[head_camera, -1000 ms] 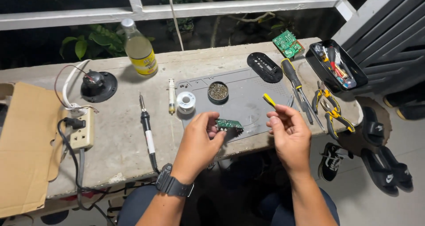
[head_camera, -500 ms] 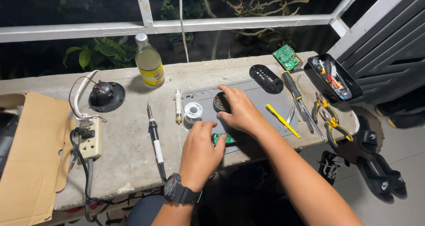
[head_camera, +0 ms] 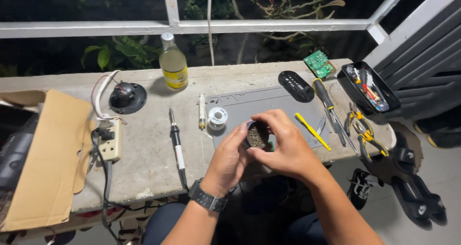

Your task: The person cleans a green circuit board using a yellow brush, then flips it over to inspect both sides. They continue to brush the board and handle it with both hands throughout the task.

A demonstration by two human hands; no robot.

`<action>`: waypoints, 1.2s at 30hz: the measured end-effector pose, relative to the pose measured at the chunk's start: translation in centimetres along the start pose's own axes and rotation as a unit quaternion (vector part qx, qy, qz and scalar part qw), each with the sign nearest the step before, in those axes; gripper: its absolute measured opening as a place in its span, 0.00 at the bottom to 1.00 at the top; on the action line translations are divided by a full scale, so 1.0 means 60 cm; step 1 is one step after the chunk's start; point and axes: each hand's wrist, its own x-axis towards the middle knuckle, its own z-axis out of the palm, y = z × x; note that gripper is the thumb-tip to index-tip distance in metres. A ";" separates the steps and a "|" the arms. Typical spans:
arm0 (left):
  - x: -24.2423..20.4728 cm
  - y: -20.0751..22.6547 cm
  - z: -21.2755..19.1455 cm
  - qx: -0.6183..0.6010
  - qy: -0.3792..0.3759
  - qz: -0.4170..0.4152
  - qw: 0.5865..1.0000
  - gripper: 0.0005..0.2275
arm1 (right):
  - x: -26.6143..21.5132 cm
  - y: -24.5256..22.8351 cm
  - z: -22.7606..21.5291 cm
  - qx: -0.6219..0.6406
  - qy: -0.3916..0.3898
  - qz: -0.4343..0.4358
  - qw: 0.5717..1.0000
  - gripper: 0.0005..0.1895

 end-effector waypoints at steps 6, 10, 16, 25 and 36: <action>-0.039 0.041 0.028 -0.076 -0.055 -0.035 0.995 0.19 | -0.007 -0.030 -0.018 0.053 0.026 0.041 0.997 0.40; -0.025 0.022 0.000 -0.082 -0.065 -0.038 0.994 0.19 | -0.018 -0.006 -0.019 0.134 0.043 0.058 0.988 0.41; -0.022 0.031 -0.019 0.140 -0.040 0.097 0.985 0.28 | -0.034 0.007 -0.052 0.100 0.069 0.031 0.992 0.45; -0.028 0.034 -0.017 0.252 -0.069 0.091 0.961 0.41 | -0.040 -0.034 -0.036 -0.053 0.040 -0.049 0.997 0.48; -0.028 0.033 -0.015 0.171 -0.076 0.036 0.982 0.38 | -0.060 -0.003 -0.019 0.127 0.033 -0.061 0.989 0.52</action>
